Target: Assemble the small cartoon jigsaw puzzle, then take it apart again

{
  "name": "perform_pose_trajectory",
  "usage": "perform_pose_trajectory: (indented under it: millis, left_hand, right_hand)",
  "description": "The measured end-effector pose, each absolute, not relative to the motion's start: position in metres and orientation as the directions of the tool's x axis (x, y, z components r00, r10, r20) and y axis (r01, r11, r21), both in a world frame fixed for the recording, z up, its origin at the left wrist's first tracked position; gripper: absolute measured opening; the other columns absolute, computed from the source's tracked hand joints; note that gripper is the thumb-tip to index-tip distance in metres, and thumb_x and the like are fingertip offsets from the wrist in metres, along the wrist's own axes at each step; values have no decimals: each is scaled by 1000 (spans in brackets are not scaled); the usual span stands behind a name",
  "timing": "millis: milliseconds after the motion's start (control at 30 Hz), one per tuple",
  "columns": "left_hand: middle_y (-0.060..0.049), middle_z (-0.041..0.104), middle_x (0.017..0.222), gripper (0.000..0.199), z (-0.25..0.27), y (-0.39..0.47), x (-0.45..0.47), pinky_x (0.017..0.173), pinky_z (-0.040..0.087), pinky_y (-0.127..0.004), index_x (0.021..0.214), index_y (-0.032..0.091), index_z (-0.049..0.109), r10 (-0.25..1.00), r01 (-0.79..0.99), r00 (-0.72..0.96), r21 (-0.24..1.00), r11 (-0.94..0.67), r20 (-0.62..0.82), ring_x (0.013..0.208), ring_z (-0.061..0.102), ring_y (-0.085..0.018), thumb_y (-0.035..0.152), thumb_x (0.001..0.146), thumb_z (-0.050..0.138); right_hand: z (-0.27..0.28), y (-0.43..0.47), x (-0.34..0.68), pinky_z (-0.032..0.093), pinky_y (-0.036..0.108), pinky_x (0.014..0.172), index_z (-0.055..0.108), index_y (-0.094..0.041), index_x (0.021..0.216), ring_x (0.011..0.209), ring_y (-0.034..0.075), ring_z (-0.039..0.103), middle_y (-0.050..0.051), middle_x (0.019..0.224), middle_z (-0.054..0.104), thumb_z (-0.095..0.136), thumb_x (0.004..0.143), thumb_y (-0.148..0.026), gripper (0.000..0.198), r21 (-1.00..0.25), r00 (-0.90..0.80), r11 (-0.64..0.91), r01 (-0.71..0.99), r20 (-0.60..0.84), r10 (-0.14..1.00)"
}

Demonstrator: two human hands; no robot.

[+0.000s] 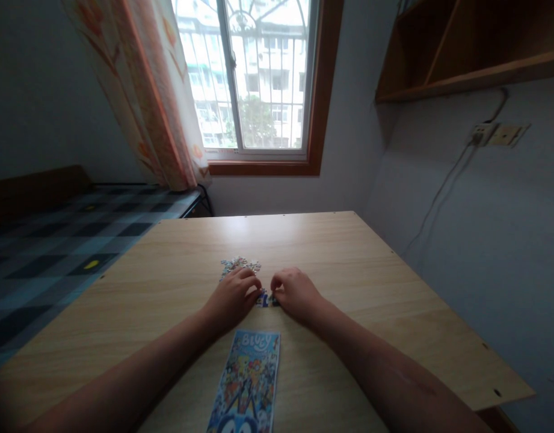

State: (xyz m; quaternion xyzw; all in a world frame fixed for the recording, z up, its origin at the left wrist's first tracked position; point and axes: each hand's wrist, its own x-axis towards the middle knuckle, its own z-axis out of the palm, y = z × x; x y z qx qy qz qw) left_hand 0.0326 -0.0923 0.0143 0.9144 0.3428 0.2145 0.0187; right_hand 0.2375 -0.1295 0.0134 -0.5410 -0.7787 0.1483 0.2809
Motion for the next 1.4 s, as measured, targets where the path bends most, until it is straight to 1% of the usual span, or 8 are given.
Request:
perform_pose_trajectory:
  millis: [533, 633, 733, 900, 1100, 1267, 1333, 1400]
  left_hand:
    - [-1, 67, 78, 10, 9, -83, 27, 77, 48, -33, 78, 21, 65, 724, 600, 563, 406, -690, 399, 79, 62, -19, 16, 87, 65]
    - [-1, 71, 83, 6, 7, -82, 27, 81, 49, -35, 90, 21, 70, 707, 594, 590, 384, -707, 390, 83, 64, -20, 18, 88, 65]
    - [-3, 74, 93, 16, 6, -81, 26, 88, 49, -37, 100, 23, 72, 651, 560, 659, 331, -759, 377, 91, 66, -21, 16, 90, 62]
    - [-4, 73, 92, 20, 7, -82, 26, 87, 48, -35, 93, 23, 73, 579, 517, 736, 261, -815, 350, 91, 64, -21, 11, 88, 58]
    - [-5, 71, 88, 14, 12, -88, 30, 85, 48, -36, 88, 20, 67, 581, 547, 740, 200, -813, 339, 88, 62, -22, 10, 85, 57]
    - [-6, 71, 93, 20, 10, -90, 32, 89, 48, -38, 96, 20, 69, 578, 550, 738, 184, -814, 349, 93, 62, -24, 10, 85, 56]
    - [-6, 71, 97, 28, 10, -89, 32, 91, 48, -38, 105, 22, 71, 565, 535, 743, 187, -824, 359, 96, 63, -23, 9, 86, 55]
    - [-6, 71, 96, 28, 10, -89, 31, 90, 48, -38, 104, 24, 73, 547, 518, 759, 182, -836, 353, 95, 62, -23, 10, 87, 55]
  right_hand:
    - [21, -136, 239, 37, 27, 80, 71, -21, 78, 84, 17, 57, 1, 82, 71, 62, 78, -10, 14, -467, -327, 428, 774, 284, 901]
    - [21, -136, 240, 37, 26, 79, 69, -20, 77, 84, 17, 57, 1, 80, 69, 61, 77, -10, 13, -484, -308, 421, 767, 298, 903]
    - [21, -136, 242, 37, 25, 76, 68, -20, 77, 83, 16, 57, 1, 81, 68, 58, 75, -11, 14, -528, -251, 374, 762, 291, 923]
    - [20, -128, 248, 37, 24, 71, 67, -19, 78, 81, 16, 56, 2, 82, 66, 57, 75, -14, 12, -566, -166, 267, 780, 225, 960]
    - [6, -112, 245, 38, 29, 85, 67, -19, 77, 93, 19, 54, 4, 90, 67, 57, 78, -15, 10, -466, -121, 219, 857, 231, 965]
    - [1, -112, 244, 36, 34, 98, 69, -21, 105, 108, 22, 53, 6, 109, 67, 57, 83, -15, 25, -453, -61, 201, 868, 306, 950]
    - [4, -114, 247, 36, 34, 99, 69, -21, 103, 108, 22, 53, 6, 109, 67, 57, 83, -12, 25, -461, -89, 244, 853, 333, 939]
    - [9, -117, 250, 37, 34, 100, 71, -21, 95, 106, 21, 54, 5, 105, 68, 58, 83, -11, 20, -456, -149, 310, 834, 354, 923]
